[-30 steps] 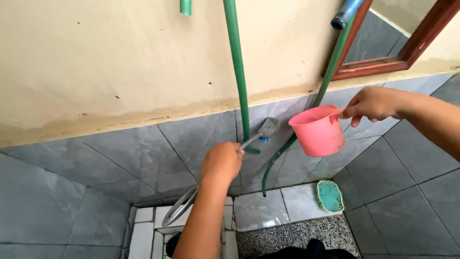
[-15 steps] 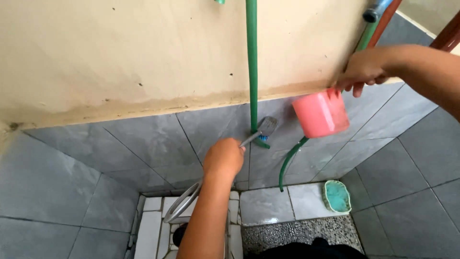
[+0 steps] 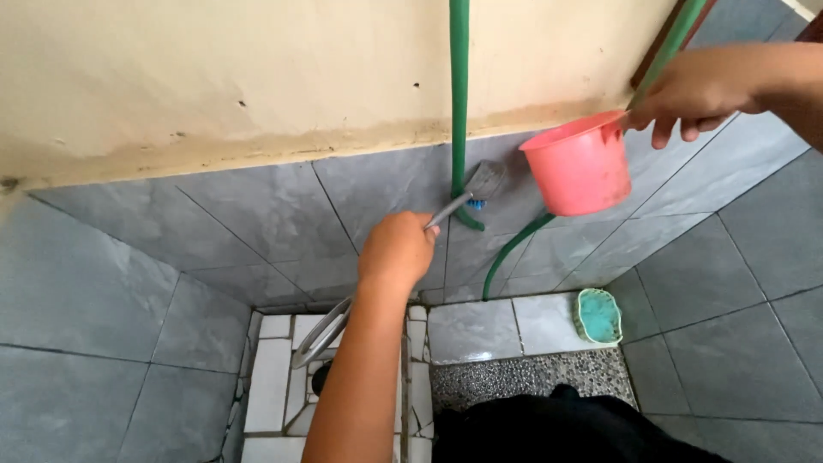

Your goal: Cleaning bathroom wall tiles using a scrub brush, a ladle of water, and a spray bottle.

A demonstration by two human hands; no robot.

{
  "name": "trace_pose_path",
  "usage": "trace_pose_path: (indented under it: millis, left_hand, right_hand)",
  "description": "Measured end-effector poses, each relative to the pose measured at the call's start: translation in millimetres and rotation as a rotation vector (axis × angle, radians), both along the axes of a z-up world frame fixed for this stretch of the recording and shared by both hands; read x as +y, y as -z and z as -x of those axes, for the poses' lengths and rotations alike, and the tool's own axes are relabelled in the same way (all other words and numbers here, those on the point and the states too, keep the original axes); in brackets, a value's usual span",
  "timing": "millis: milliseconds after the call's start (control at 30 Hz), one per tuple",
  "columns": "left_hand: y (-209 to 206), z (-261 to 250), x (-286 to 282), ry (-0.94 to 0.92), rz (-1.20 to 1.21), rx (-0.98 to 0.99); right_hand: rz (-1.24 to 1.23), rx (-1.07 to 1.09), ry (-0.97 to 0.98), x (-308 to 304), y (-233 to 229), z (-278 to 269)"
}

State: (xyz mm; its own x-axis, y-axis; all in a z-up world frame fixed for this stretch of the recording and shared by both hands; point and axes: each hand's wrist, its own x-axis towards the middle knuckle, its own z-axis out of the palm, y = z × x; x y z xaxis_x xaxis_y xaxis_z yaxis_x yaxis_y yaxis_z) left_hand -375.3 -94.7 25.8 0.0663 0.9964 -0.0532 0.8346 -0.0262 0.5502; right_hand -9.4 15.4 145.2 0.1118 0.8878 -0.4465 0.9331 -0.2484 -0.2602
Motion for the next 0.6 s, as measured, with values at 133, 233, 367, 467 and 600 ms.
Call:
trace_pose_path:
  millis: [133,233,367,467,600]
  left_hand:
    - [8.0,18.2,-7.4,0.082,0.136,-0.061]
    - [20.7,40.9,-11.2,0.134,0.247,-0.061]
    - [10.9,68.9,-24.9,0.039,0.229,0.094]
    - [0.1,86.1,-36.9,-0.189,0.241,0.13]
    - [-8.0,105.8,-48.1,-0.284,0.114,0.132]
  right_hand:
    - [-0.005,-0.319,-0.965,86.3,95.0,-150.8]
    - [0.133,-0.16,-0.047,-22.8,16.8,-4.8]
    - [0.184,-0.123,-0.101,-10.1,42.8,2.0]
    - [0.176,-0.03,-0.129,-11.2,40.1,32.3]
    - [0.214,0.048,-0.22,-2.7,40.4,76.1]
